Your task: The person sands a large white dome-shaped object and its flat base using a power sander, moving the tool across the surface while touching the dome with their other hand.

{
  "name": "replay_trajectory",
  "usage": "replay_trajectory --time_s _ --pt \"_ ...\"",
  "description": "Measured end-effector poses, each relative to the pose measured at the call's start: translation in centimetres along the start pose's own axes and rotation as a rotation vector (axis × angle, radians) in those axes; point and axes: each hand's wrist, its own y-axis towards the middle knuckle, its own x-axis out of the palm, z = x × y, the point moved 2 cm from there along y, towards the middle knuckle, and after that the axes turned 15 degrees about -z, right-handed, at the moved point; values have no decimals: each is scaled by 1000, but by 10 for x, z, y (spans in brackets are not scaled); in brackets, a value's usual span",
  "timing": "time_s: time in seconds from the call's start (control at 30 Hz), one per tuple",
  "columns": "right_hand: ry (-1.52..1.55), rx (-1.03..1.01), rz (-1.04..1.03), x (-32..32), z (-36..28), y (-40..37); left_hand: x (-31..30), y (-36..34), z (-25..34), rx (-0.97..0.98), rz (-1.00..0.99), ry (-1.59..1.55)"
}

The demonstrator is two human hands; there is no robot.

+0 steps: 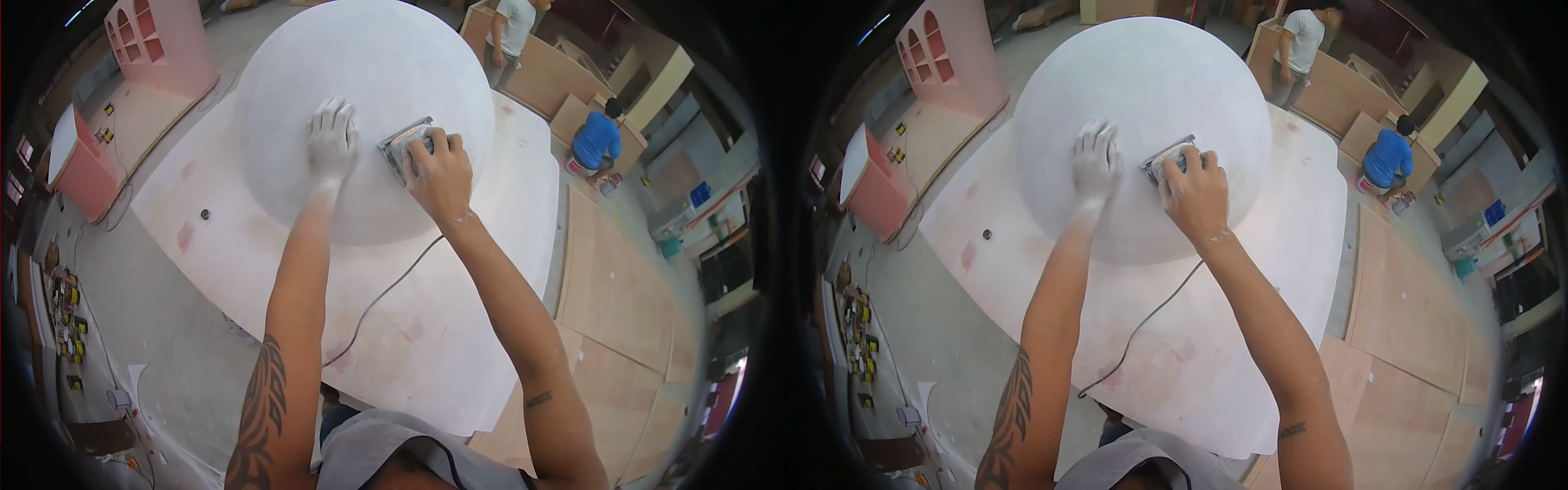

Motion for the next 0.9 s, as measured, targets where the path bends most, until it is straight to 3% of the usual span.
replay_trajectory --time_s 0.23,0.5,0.8,0.9 --pt "-5 124 8 -13 27 58 -1 0 3 101 -43 42" --pt "-34 302 -188 -20 63 172 -9 -3 24 394 -380 129" --pt "-34 340 -381 -10 85 267 27 -2 76 228 -442 54" --pt "-86 273 -422 -4 83 291 28 -4 79 320 -451 110"
